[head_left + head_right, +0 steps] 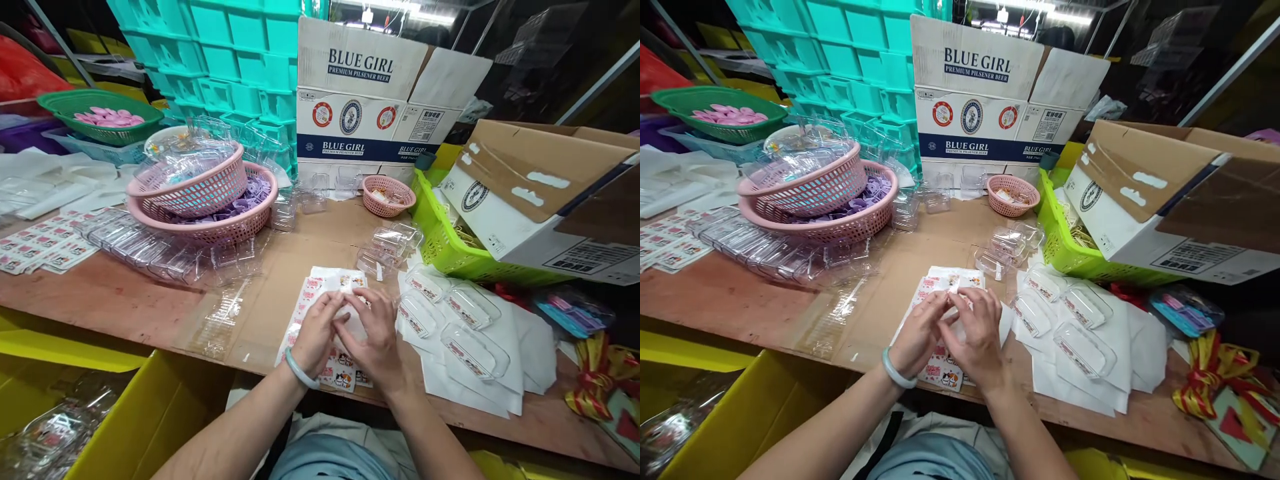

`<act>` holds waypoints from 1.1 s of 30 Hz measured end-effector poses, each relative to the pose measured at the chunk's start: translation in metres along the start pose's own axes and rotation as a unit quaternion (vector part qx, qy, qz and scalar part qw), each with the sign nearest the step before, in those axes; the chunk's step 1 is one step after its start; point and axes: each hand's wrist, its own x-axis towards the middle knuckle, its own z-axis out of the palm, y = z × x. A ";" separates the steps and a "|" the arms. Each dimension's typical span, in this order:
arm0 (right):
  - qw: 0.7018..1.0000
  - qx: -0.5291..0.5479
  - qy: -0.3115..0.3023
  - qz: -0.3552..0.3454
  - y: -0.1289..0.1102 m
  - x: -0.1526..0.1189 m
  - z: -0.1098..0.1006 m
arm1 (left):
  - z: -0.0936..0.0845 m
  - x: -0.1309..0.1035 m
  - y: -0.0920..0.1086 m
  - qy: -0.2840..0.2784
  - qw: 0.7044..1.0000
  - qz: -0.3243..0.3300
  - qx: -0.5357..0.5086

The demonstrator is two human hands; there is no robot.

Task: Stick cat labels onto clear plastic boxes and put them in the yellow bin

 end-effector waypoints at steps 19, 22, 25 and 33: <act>0.966 -0.176 -0.188 0.008 0.142 0.056 0.003 | -0.062 0.024 0.013 -0.171 0.665 0.230 0.690; 0.959 -0.198 -0.201 0.034 0.141 0.050 -0.004 | -0.064 0.031 0.020 -0.113 0.702 0.281 0.645; 0.958 -0.168 -0.214 0.092 0.130 0.054 -0.029 | -0.065 0.033 0.016 -0.091 0.705 0.300 0.636; 0.958 -0.183 -0.084 0.207 0.167 0.154 -0.042 | -0.058 0.043 0.002 -0.124 0.666 0.267 0.685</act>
